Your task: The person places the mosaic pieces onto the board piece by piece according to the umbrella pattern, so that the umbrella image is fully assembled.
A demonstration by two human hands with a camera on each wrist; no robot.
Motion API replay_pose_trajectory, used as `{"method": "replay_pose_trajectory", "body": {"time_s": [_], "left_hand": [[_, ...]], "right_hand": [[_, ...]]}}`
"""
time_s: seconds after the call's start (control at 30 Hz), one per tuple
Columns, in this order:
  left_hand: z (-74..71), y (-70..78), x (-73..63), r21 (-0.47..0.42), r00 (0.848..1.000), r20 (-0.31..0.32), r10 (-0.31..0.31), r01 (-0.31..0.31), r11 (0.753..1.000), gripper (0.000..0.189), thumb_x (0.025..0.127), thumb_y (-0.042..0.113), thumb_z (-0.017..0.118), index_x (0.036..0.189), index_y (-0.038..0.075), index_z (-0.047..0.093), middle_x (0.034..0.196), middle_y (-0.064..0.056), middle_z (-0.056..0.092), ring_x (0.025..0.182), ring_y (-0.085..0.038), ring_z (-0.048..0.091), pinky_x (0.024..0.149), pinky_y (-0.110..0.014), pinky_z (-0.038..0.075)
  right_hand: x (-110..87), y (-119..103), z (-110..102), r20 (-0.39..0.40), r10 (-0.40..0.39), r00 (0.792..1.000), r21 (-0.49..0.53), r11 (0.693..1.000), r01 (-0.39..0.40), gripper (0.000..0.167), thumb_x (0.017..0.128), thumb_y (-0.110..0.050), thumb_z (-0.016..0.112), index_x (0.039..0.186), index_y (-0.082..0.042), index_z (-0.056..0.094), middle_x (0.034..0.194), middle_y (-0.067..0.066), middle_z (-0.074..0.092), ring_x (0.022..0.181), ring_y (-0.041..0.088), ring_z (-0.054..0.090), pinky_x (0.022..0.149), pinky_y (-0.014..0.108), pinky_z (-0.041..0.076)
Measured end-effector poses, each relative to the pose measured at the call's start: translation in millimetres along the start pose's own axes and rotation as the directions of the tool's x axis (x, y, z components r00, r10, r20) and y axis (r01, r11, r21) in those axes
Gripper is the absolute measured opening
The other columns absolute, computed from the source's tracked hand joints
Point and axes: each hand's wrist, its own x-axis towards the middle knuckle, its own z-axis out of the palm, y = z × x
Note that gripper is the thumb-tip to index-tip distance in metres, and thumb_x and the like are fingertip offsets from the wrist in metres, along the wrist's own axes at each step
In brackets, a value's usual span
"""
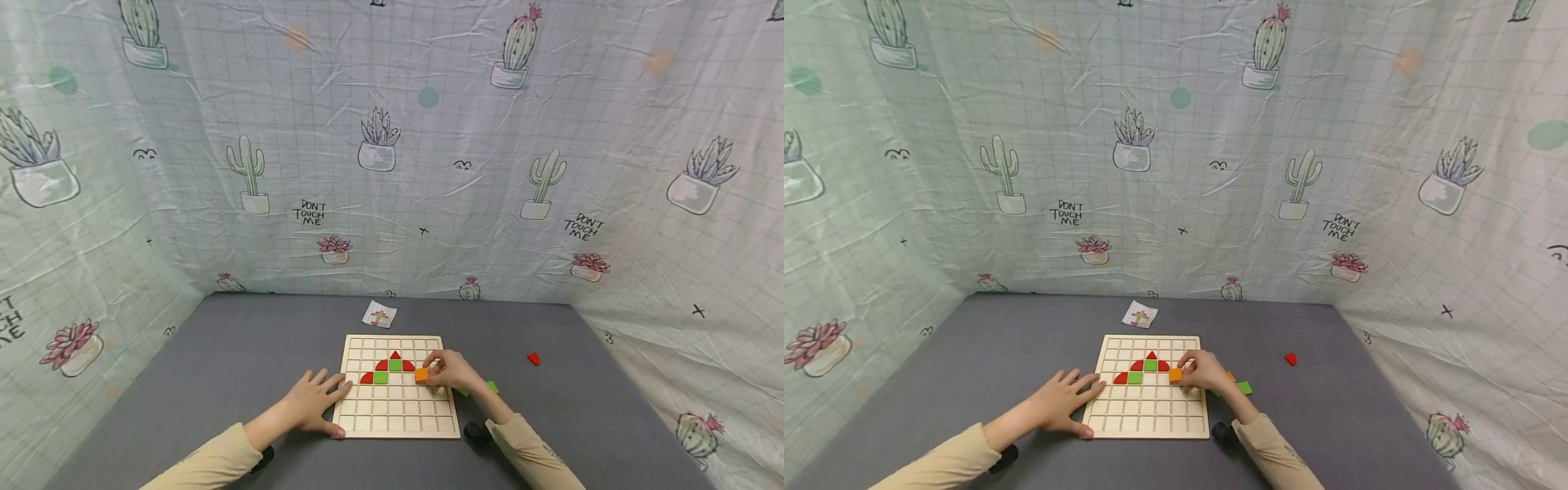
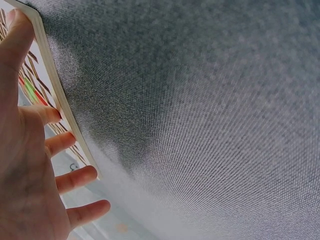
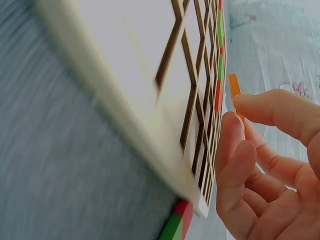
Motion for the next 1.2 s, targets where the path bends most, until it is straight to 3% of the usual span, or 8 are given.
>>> {"method": "replay_pose_trajectory", "body": {"time_s": [0.47, 0.83, 1.2], "left_hand": [[-2.8, 0.9, -1.3, -0.005, 1.0, -0.009, 0.003, -0.003, 1.0, 0.089, 0.068, 0.074, 0.048, 0.137, 0.019, 0.037, 0.136, -0.005, 0.04, 0.12, -0.03, 0.039, 0.094, -0.052, 0.033], [-5.6, 2.8, -2.7, -0.006, 1.0, -0.002, -0.001, 0.001, 1.0, 0.089, 0.067, 0.074, 0.048, 0.137, 0.019, 0.037, 0.136, -0.005, 0.041, 0.12, -0.03, 0.04, 0.094, -0.052, 0.033], [-6.0, 3.0, -2.9, 0.002, 1.0, -0.009, -0.004, 0.004, 1.0, 0.09, 0.067, 0.075, 0.048, 0.137, 0.019, 0.037, 0.136, -0.004, 0.041, 0.118, -0.028, 0.04, 0.093, -0.051, 0.033]], "right_hand": [[17.5, -18.7, 20.8, 0.043, 0.01, 0.999, -0.02, 1.0, -0.009, 0.02, 0.071, 0.0, 0.065, 0.091, 0.001, 0.061, 0.064, 0.005, 0.059, 0.047, 0.01, 0.049, 0.044, 0.02, 0.039], [22.2, -26.3, 28.5, 0.034, 0.004, 0.999, -0.016, 1.0, -0.003, 0.021, 0.069, 0.0, 0.069, 0.088, 0.004, 0.062, 0.064, 0.012, 0.062, 0.05, 0.011, 0.052, 0.045, 0.021, 0.04], [27.8, -28.5, 34.0, 0.022, 0.033, 0.999, -0.043, 0.999, -0.032, 0.021, 0.067, 0.0, 0.069, 0.087, 0.002, 0.062, 0.06, 0.003, 0.058, 0.049, 0.009, 0.051, 0.045, 0.019, 0.04]]}}
